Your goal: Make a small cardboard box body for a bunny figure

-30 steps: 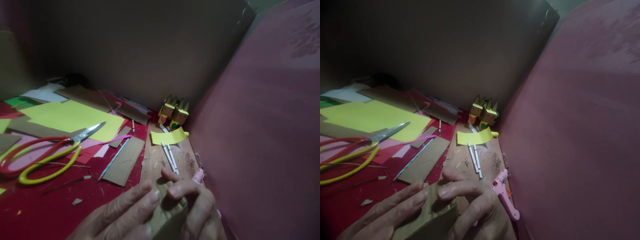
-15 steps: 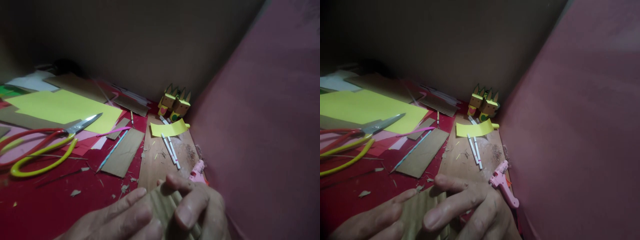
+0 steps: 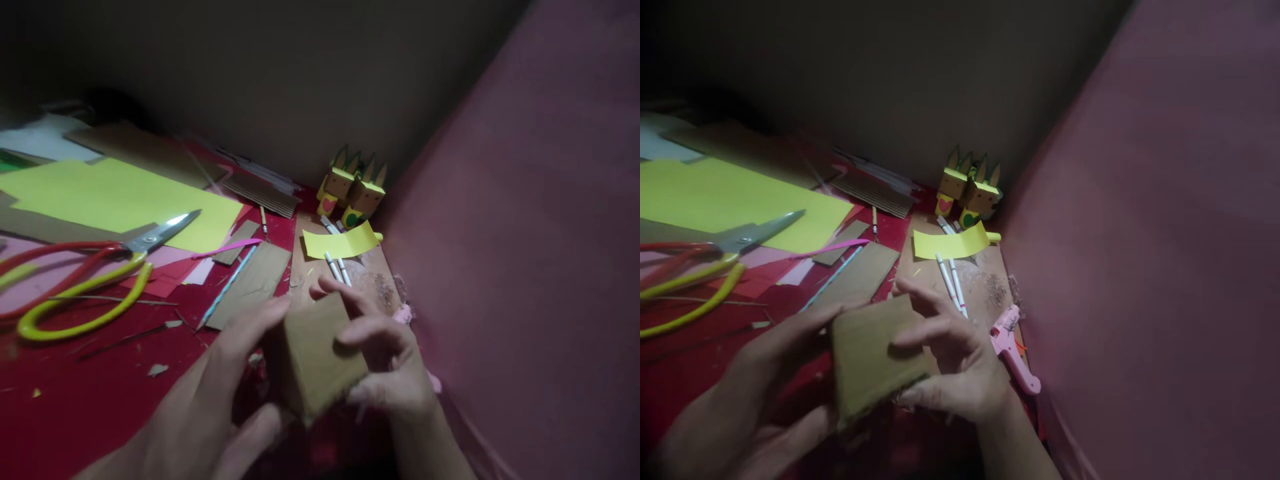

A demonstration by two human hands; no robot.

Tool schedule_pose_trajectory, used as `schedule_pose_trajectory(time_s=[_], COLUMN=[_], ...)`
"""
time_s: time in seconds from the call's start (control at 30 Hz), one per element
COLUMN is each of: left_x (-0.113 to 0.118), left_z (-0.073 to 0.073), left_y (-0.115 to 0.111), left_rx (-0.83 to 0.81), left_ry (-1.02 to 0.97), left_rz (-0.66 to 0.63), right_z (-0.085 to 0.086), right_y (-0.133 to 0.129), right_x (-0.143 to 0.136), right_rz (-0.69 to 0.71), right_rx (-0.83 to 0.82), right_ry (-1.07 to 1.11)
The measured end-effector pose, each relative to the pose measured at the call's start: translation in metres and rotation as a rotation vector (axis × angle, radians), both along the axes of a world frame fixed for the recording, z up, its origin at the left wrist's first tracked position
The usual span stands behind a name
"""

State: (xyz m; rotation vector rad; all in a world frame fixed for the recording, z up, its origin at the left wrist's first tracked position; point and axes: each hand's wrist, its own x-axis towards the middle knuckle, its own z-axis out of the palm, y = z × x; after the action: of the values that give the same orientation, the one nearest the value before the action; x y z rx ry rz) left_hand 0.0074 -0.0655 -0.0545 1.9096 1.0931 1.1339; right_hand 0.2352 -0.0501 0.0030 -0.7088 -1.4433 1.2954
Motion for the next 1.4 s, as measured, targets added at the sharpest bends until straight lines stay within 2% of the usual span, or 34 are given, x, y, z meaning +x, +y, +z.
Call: schedule_pose_trajectory(time_s=[0.07,0.17,0.33,0.4,0.47,0.8,1.0,1.13,1.3,1.4], left_x=[0.003,0.001,-0.001,0.0,0.002,0.005,0.008,0.007,0.011,0.014], left_z=[0.018,0.034,0.048,0.052,0.055,0.053,0.061,0.057,0.048,0.047], left_y=[0.016,0.034,0.055,0.064,0.072,0.097,0.101,0.104,0.109,0.111], left_rx=[-0.098,-0.177,-0.385,-0.489,-0.523,-0.4,-0.413,-0.438,-0.582,-0.607], left_ry=[0.0,-0.005,-0.116,-0.179,-0.209,-0.009,-0.058,-0.076,-0.23,-0.295], left_rz=[-0.035,-0.156,-0.29,-0.349,-0.379,-0.389,-0.285,-0.212,-0.207,-0.246], right_z=[-0.003,-0.011,-0.017,-0.018,-0.021,-0.031,-0.033,-0.035,-0.033,-0.031], right_y=[0.006,0.01,0.016,0.019,0.023,0.03,0.031,0.027,0.023,0.021], right_x=[-0.006,-0.012,-0.016,-0.016,-0.014,-0.009,-0.007,-0.007,-0.009,-0.009], right_rz=[-0.021,-0.116,-0.141,-0.155,-0.181,-0.115,-0.139,-0.189,-0.249,-0.251], right_rx=[-0.13,-0.265,-0.372,-0.374,-0.351,-0.372,-0.24,-0.247,-0.322,-0.308], right_ry=[0.038,0.093,0.178,0.221,0.243,0.158,-0.032,-0.114,-0.22,-0.267])
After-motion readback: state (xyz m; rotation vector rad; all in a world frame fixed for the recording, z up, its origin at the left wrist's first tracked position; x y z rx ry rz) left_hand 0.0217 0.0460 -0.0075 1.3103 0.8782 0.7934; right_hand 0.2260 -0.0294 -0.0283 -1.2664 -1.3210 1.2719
